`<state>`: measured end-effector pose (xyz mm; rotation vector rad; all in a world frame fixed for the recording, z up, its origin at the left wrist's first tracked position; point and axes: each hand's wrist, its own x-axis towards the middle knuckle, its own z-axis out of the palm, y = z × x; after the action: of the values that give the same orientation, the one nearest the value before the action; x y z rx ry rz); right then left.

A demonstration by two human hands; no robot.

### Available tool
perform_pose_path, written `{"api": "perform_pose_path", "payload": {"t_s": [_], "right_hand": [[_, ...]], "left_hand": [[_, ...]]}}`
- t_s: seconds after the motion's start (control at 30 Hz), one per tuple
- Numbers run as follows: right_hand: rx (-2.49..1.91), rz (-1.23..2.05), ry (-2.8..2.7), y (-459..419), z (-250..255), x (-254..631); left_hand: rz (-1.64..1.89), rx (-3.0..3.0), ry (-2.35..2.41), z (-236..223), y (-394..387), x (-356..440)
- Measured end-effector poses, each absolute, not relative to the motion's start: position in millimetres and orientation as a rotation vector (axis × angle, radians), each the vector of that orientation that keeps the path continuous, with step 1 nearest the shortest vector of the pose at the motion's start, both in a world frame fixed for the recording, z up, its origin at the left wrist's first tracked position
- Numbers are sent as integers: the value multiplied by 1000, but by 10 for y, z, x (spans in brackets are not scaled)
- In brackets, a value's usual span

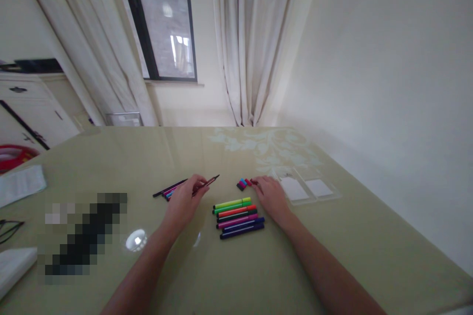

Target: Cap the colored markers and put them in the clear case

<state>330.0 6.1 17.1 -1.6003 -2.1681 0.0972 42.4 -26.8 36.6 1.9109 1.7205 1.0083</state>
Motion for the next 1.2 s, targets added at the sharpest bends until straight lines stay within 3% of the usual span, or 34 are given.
{"api": "perform_pose_path", "payload": {"t_s": [0.2, 0.43, 1.2], "right_hand": [[-1521, 218, -1978, 17, 288, 3297], [-960, 932, -1662, -175, 484, 3176], [-900, 1154, -1594, -240, 421, 3092]], "left_hand": [[1137, 1838, 1540, 390, -290, 534], [1206, 1899, 1398, 405, -359, 624], [1195, 1977, 1320, 468, -476, 807]]}}
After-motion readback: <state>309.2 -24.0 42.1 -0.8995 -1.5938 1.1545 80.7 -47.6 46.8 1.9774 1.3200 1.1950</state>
